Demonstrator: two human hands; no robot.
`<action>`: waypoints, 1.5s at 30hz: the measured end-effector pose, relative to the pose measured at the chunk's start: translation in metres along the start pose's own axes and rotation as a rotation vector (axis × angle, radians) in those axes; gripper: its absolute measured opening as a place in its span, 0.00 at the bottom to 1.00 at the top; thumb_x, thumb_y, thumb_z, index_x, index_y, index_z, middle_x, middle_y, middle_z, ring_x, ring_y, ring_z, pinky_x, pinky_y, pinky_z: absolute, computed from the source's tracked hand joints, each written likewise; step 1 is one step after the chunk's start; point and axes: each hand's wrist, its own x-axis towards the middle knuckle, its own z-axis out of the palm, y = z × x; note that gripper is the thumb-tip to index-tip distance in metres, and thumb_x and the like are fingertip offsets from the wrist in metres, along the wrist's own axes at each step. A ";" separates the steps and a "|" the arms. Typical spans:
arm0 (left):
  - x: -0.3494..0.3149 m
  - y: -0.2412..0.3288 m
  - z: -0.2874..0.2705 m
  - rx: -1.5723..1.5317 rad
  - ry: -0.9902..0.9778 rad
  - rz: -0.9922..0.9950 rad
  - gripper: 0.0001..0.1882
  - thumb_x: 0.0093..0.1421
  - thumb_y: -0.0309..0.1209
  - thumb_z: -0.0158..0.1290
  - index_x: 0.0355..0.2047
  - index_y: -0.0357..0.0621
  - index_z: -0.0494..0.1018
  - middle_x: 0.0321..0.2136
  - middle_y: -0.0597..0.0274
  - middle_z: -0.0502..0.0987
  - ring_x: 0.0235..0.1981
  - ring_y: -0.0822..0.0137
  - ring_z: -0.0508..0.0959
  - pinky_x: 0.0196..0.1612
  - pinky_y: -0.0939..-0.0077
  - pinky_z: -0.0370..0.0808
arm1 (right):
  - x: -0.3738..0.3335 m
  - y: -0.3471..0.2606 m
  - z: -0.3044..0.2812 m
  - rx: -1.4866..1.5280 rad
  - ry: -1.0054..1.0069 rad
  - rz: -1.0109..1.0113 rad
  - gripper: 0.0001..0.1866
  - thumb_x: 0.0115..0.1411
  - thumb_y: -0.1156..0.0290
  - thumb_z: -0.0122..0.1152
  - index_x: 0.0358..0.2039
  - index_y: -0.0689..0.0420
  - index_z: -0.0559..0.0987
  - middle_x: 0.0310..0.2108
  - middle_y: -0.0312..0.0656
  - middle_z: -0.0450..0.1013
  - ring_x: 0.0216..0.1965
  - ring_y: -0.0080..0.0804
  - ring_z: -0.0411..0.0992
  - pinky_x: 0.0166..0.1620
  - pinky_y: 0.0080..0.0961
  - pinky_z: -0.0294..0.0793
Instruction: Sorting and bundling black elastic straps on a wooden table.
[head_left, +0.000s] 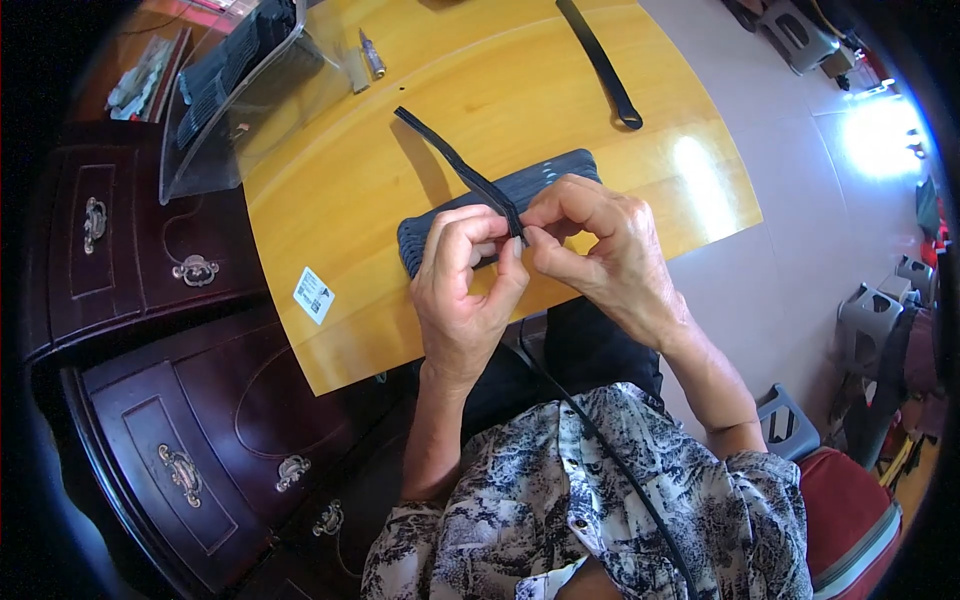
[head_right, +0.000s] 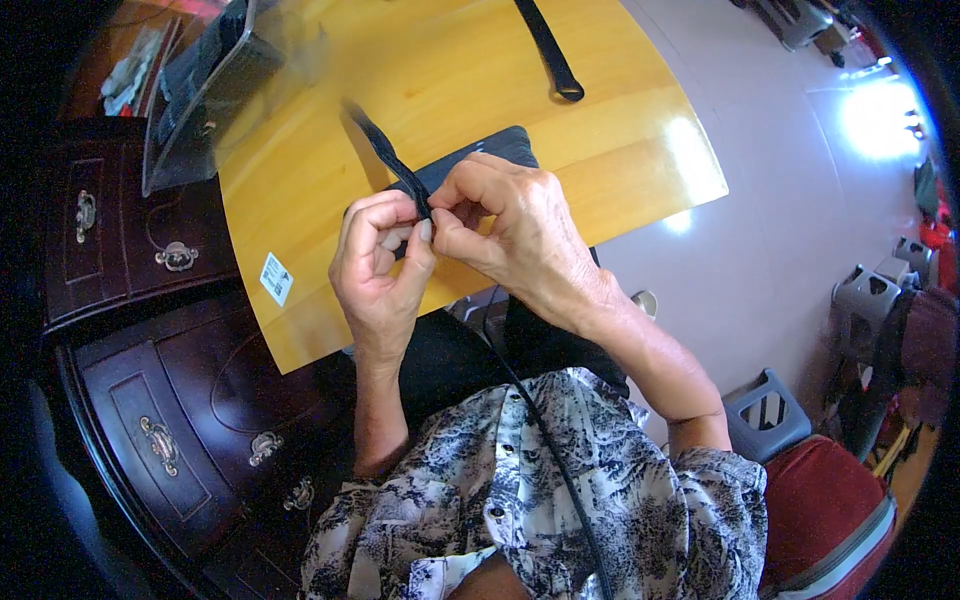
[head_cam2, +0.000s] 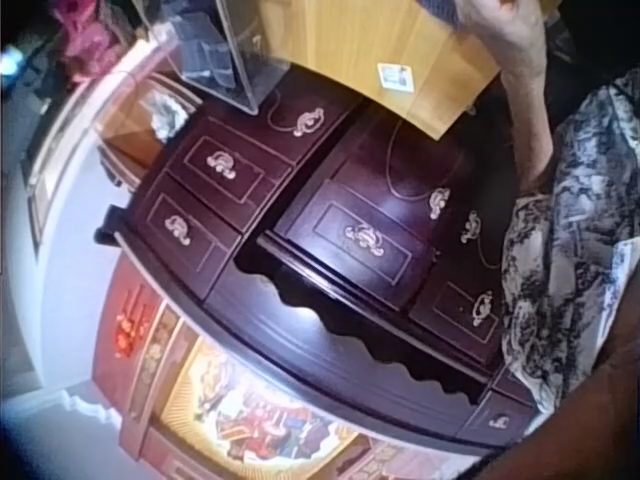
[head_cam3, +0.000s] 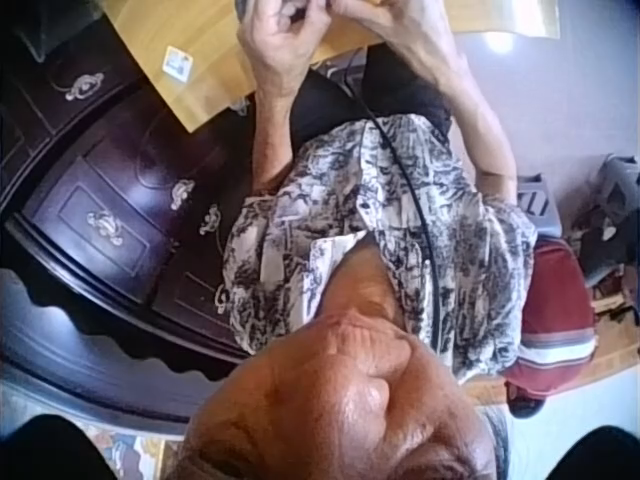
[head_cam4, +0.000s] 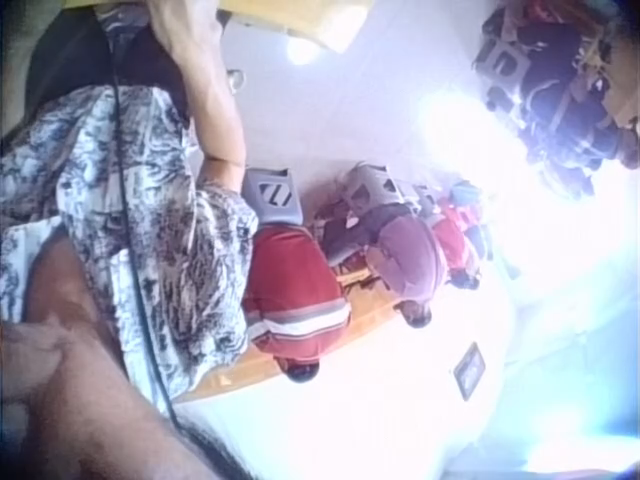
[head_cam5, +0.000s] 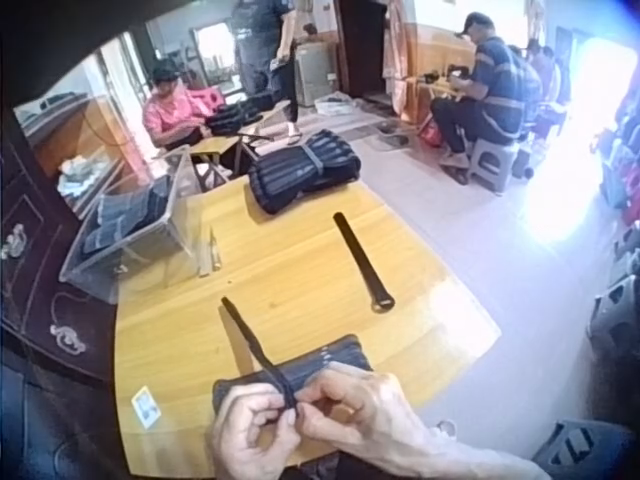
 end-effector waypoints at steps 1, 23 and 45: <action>-0.001 -0.001 -0.001 0.002 -0.002 0.003 0.11 0.51 0.15 0.57 0.34 0.36 0.70 0.36 0.57 0.73 0.31 0.68 0.78 0.34 0.77 0.79 | 0.000 -0.001 0.000 0.020 -0.025 0.052 0.06 0.53 0.77 0.61 0.29 0.65 0.76 0.28 0.40 0.74 0.30 0.26 0.73 0.35 0.22 0.73; -0.007 -0.003 -0.017 -0.609 -0.019 -0.222 0.07 0.60 0.16 0.53 0.38 0.33 0.68 0.40 0.63 0.68 0.41 0.77 0.71 0.45 0.84 0.70 | 0.002 -0.005 0.016 -0.062 -0.036 -0.105 0.06 0.51 0.76 0.62 0.26 0.64 0.74 0.23 0.44 0.71 0.24 0.34 0.74 0.26 0.26 0.73; -0.007 -0.011 -0.010 -0.557 0.047 -0.164 0.03 0.62 0.18 0.51 0.36 0.32 0.69 0.39 0.62 0.69 0.38 0.77 0.72 0.44 0.84 0.71 | 0.008 -0.016 0.018 -0.524 -0.083 -0.252 0.08 0.53 0.74 0.61 0.28 0.61 0.70 0.28 0.47 0.71 0.31 0.41 0.74 0.28 0.35 0.73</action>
